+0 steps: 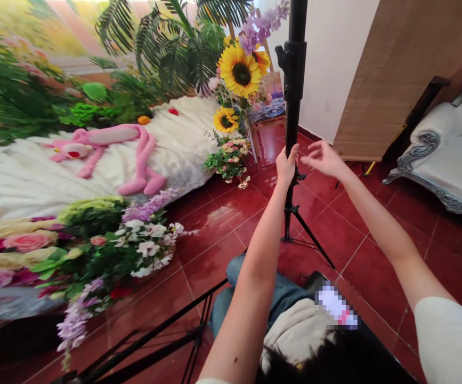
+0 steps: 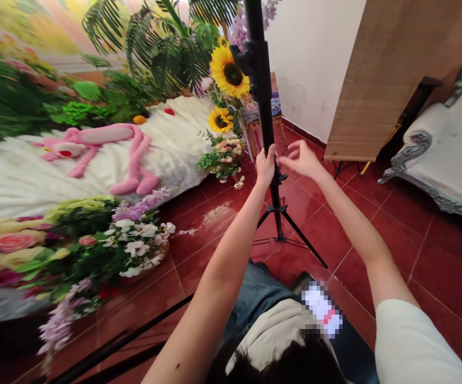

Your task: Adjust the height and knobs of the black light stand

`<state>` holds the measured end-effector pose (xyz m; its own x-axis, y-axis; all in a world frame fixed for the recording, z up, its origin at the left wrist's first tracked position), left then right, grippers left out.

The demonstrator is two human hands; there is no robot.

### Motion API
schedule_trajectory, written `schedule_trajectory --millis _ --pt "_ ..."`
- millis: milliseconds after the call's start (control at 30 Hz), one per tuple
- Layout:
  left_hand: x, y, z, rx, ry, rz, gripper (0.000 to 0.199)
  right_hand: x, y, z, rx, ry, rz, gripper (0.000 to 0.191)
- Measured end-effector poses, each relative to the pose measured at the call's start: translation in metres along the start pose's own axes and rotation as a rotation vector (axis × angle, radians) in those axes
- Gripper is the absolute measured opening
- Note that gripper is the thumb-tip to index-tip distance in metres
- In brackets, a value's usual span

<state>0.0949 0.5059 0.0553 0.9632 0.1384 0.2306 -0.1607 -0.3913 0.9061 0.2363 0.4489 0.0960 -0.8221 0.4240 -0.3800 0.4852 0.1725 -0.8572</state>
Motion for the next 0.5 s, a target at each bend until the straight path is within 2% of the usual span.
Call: schedule_trajectory --millis 67,100,200,233,267,333,400,433,500 --pt "-0.001 0.003 0.001 0.010 0.006 -0.006 0.057 0.019 0.005 0.019 0.099 -0.182 0.108 0.047" --pt "-0.002 0.004 0.001 0.013 0.006 -0.005 0.057 0.024 0.006 0.028 0.101 -0.205 0.158 0.048" --pt "-0.002 0.006 0.002 0.015 0.003 0.000 0.055 0.024 0.000 0.043 0.008 -0.081 0.228 0.051" --pt "-0.002 0.006 0.002 0.014 0.004 -0.003 0.054 0.023 -0.001 0.045 0.018 -0.055 0.210 0.054" --pt "-0.002 0.005 0.002 0.011 0.004 -0.007 0.054 0.023 0.000 0.046 0.073 -0.055 0.167 0.059" --pt "-0.001 0.003 0.001 0.003 0.002 -0.009 0.054 0.025 0.007 0.046 0.280 -0.103 0.019 0.066" --pt "-0.001 0.003 0.001 -0.003 0.000 0.009 0.054 0.027 0.013 0.046 0.470 -0.146 -0.132 0.062" --pt "-0.001 0.003 0.001 -0.005 -0.001 0.018 0.055 0.027 0.014 0.045 0.517 -0.150 -0.172 0.056" --pt "-0.001 0.005 0.001 -0.006 -0.002 0.026 0.055 0.028 0.016 0.041 0.510 -0.121 -0.142 0.048"
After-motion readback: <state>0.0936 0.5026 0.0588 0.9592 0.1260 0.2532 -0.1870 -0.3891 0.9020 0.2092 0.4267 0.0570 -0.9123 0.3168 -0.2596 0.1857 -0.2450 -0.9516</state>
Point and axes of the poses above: each hand's wrist, its own z-axis away from the middle knuckle, its own x-axis out of the palm, y = z × x, the point moved 6 cm from there along -z, towards the middle knuckle, and after that the axes turned 14 degrees about y, right-handed, at the moved point
